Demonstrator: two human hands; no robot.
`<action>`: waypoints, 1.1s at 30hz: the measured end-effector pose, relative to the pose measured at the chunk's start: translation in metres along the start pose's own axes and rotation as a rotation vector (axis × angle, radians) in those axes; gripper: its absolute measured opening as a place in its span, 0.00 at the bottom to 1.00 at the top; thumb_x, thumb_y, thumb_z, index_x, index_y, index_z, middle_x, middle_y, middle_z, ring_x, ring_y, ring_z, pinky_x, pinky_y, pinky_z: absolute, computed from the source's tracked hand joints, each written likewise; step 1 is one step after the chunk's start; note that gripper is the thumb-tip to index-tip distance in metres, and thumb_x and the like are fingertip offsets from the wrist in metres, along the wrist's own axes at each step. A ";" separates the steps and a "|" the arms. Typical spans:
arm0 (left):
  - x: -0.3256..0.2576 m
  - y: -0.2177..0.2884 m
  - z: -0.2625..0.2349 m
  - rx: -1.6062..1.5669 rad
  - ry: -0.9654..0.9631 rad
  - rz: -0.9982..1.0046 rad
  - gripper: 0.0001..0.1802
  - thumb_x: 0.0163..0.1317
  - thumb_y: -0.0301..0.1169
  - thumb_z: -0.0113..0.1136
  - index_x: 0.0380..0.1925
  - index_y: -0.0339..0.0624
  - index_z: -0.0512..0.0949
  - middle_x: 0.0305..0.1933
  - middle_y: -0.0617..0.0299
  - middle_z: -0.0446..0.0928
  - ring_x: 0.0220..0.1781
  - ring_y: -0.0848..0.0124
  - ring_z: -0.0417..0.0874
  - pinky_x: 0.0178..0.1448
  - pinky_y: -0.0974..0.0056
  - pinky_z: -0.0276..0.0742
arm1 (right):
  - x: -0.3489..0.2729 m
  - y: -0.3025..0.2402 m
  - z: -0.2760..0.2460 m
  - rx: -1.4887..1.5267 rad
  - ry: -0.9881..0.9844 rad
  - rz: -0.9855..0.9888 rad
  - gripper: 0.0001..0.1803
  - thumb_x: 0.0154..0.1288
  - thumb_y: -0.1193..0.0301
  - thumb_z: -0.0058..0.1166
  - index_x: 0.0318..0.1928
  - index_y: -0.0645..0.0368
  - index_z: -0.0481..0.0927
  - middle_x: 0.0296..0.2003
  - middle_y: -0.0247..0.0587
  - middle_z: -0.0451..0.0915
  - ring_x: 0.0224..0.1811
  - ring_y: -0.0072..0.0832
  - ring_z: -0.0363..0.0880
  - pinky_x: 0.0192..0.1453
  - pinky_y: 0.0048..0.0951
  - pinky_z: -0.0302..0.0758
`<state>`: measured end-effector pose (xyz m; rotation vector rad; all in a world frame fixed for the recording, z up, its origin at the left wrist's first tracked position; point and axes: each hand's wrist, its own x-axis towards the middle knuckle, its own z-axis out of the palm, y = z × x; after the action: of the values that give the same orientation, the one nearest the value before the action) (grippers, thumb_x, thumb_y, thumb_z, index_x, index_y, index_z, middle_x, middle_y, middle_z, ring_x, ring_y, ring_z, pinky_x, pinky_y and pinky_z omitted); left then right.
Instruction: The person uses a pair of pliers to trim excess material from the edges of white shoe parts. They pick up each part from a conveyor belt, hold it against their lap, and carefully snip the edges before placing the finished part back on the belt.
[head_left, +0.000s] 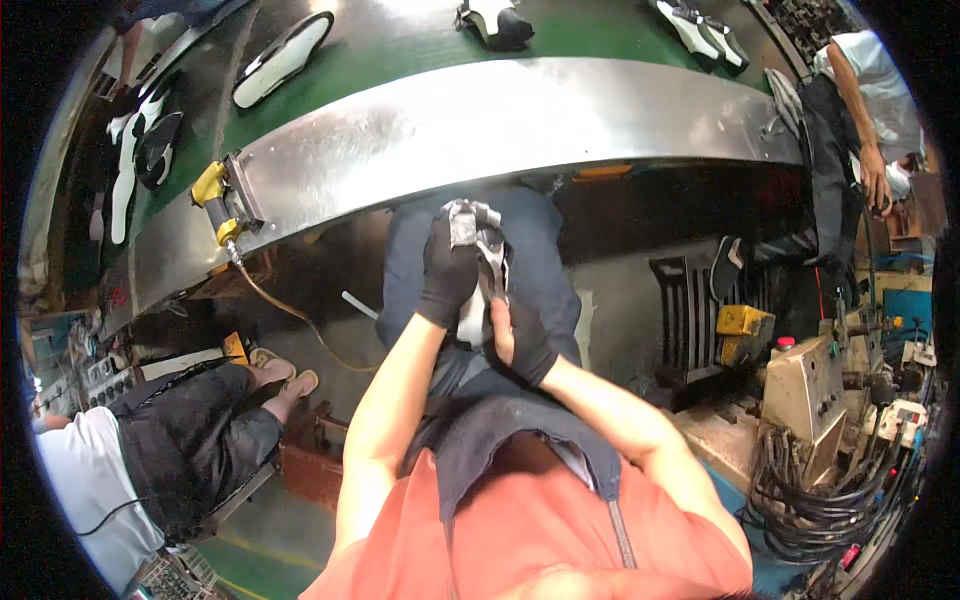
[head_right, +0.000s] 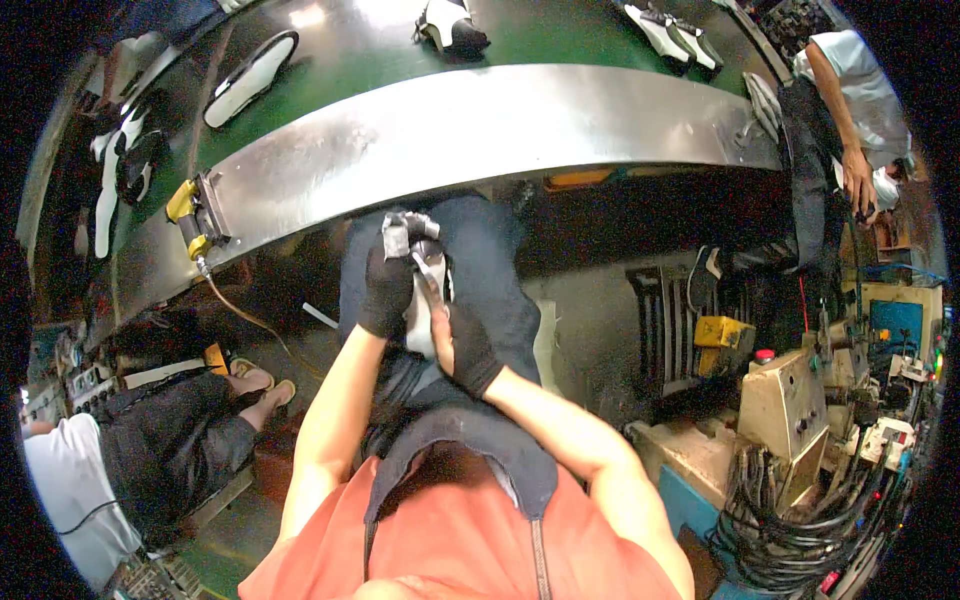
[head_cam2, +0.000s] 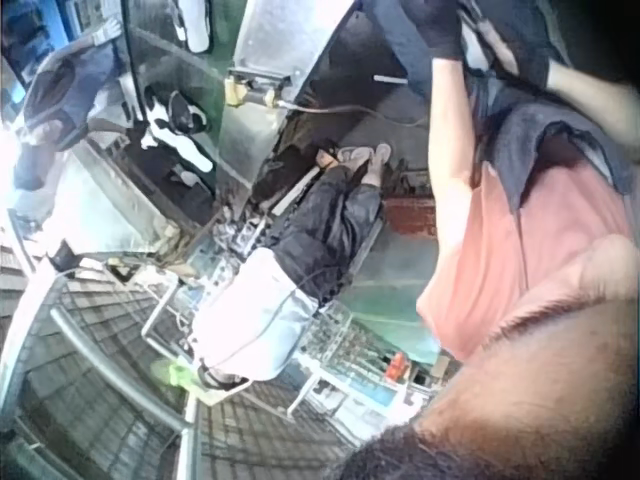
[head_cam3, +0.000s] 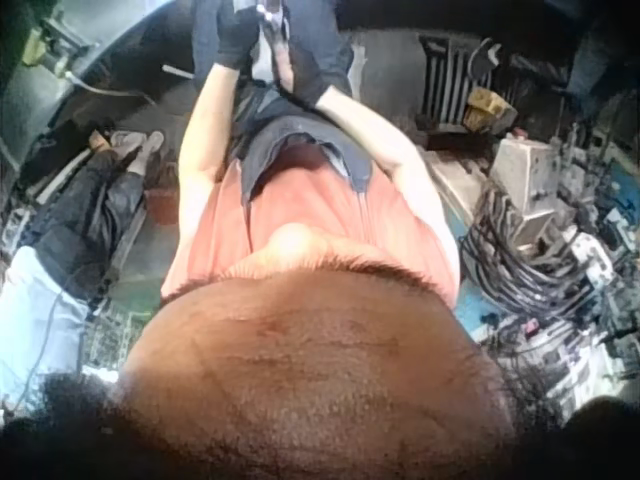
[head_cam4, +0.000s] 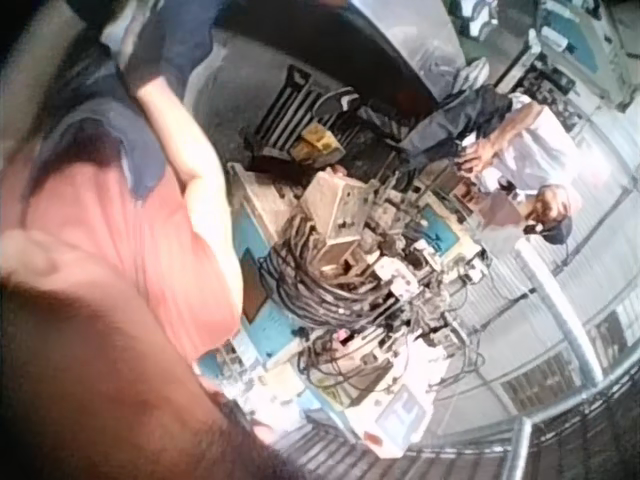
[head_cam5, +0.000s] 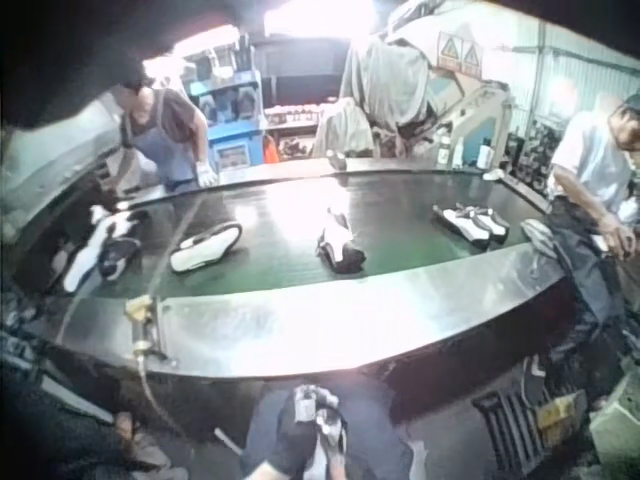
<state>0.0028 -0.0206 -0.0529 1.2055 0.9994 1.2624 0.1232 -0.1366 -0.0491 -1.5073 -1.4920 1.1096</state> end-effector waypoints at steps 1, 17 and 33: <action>0.000 -0.002 -0.003 -0.057 0.023 -0.076 0.24 0.72 0.43 0.38 0.32 0.36 0.79 0.39 0.60 0.80 0.45 0.67 0.79 0.52 0.63 0.71 | 0.000 -0.006 0.000 0.007 -0.015 0.010 0.20 0.73 0.60 0.38 0.36 0.64 0.77 0.25 0.51 0.78 0.26 0.37 0.76 0.34 0.38 0.70; -0.019 0.036 0.011 -0.043 0.042 -0.050 0.27 0.71 0.47 0.38 0.32 0.35 0.80 0.39 0.58 0.80 0.48 0.63 0.78 0.61 0.59 0.67 | -0.013 0.008 0.026 0.006 0.059 -0.050 0.17 0.73 0.64 0.36 0.33 0.61 0.75 0.22 0.47 0.74 0.25 0.33 0.73 0.30 0.39 0.67; -0.162 0.074 -0.033 0.334 -0.361 -0.122 0.69 0.38 0.54 0.73 0.70 0.35 0.39 0.73 0.46 0.43 0.76 0.53 0.42 0.76 0.54 0.38 | -0.108 0.032 -0.076 -0.147 -0.749 -0.299 0.24 0.40 0.62 0.64 0.41 0.56 0.79 0.43 0.48 0.74 0.46 0.45 0.74 0.53 0.42 0.71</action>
<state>-0.0544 -0.1833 0.0013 1.5390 1.0182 0.7631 0.2110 -0.2404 -0.0427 -0.9284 -2.2515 1.4825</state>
